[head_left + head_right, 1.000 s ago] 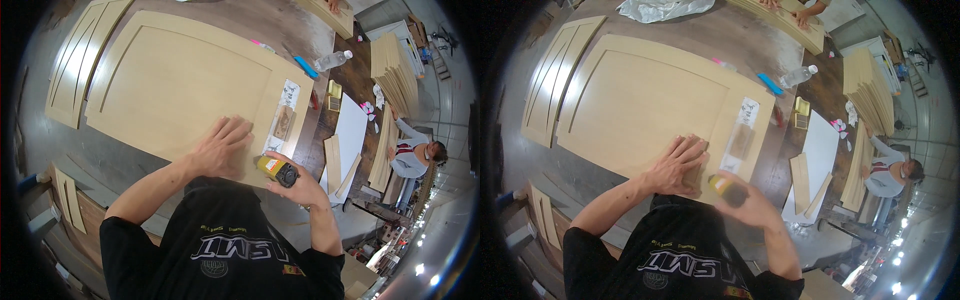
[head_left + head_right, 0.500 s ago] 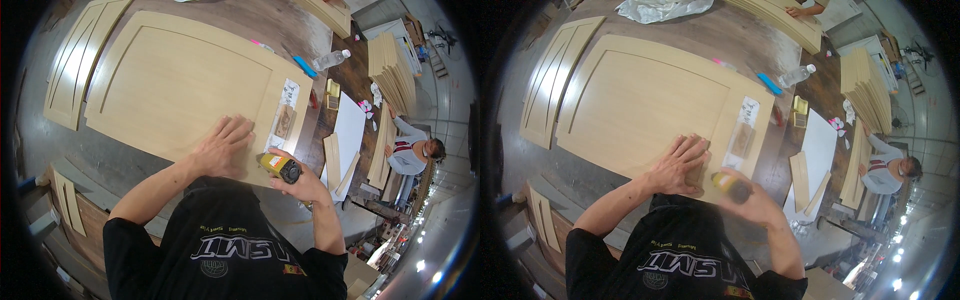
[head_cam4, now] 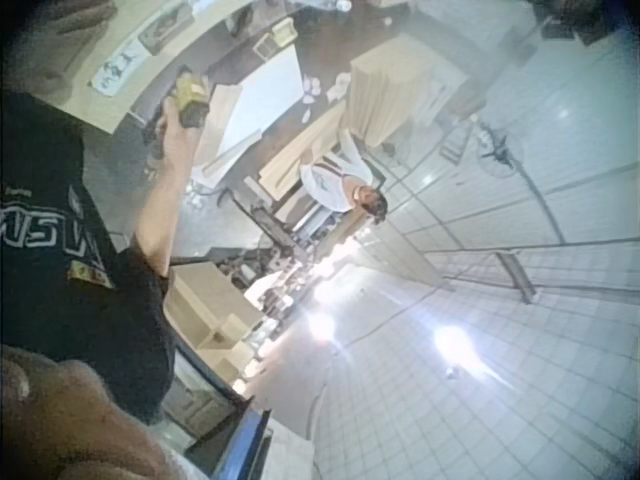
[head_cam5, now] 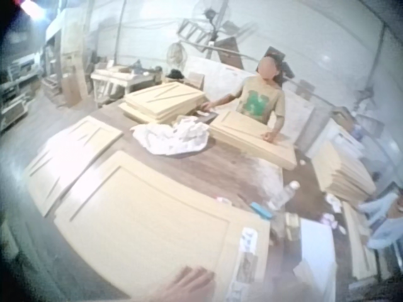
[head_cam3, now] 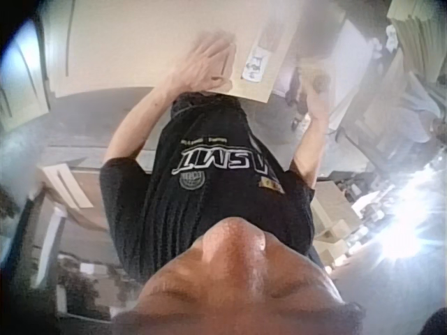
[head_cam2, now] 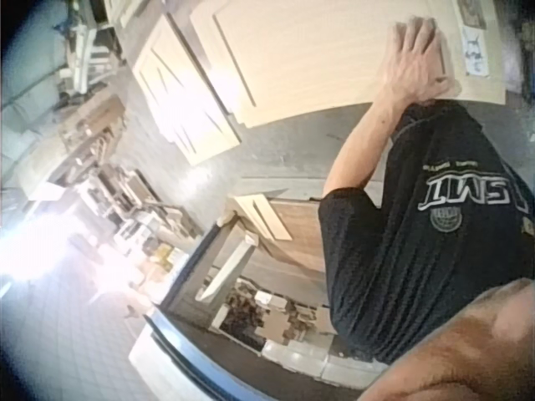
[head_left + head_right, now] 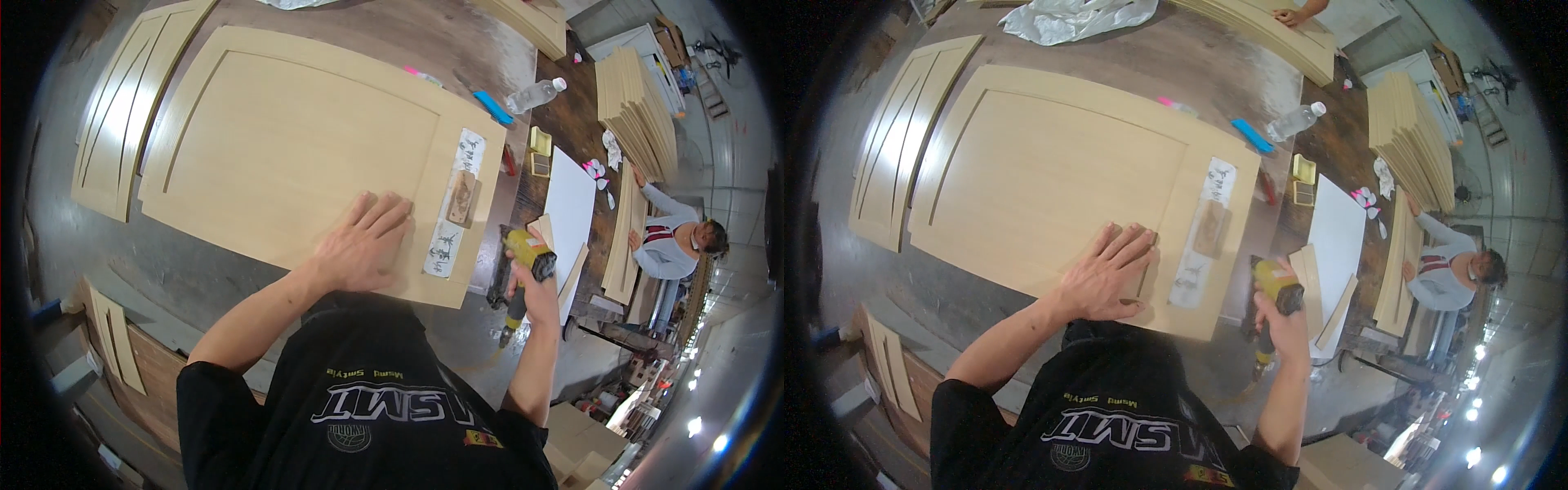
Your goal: The person assembles wooden door panels by placing decorative wood strips onto larger door frames and securing them using a pneumatic nail gun.
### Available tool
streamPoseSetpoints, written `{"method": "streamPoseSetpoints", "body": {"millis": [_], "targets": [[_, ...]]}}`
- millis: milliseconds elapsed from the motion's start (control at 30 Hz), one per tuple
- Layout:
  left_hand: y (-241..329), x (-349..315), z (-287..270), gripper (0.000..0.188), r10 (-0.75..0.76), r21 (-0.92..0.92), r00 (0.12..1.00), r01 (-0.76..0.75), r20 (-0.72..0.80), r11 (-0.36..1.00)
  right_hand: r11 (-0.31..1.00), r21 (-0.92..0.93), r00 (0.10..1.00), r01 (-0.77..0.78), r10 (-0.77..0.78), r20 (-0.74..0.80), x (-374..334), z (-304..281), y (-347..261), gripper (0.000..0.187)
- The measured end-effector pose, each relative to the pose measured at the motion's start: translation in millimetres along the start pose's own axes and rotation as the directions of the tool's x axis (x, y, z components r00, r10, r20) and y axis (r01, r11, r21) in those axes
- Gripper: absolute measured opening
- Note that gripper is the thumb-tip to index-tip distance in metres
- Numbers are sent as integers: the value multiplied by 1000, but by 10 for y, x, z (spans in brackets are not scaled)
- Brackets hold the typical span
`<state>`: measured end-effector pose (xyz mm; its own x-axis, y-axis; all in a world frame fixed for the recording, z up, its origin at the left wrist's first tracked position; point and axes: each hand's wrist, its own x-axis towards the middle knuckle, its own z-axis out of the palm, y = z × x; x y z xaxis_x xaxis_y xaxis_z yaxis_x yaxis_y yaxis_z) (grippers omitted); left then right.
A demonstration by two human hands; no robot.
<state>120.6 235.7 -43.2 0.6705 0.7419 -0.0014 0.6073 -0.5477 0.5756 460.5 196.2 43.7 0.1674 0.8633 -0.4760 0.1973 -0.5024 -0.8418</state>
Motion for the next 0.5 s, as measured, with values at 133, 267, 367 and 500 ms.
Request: {"method": "streamPoseSetpoints", "body": {"millis": [133,267,367,500], "targets": [[-17,22,28,80,8,6,1000,-8,-17,1000,994,-99,967,-35,9,-253,553,-114,670,81],[57,103,55,80,20,57,1000,-20,7,998,844,-505,865,182,-381,-325,1160,-254,1453,78],[67,94,83,79,-20,84,1000,22,-16,996,962,-216,917,167,-231,-324,1036,110,905,79],[136,86,118,75,-25,166,1000,25,1,986,758,-621,963,198,-267,-19,724,719,128,66]]}}
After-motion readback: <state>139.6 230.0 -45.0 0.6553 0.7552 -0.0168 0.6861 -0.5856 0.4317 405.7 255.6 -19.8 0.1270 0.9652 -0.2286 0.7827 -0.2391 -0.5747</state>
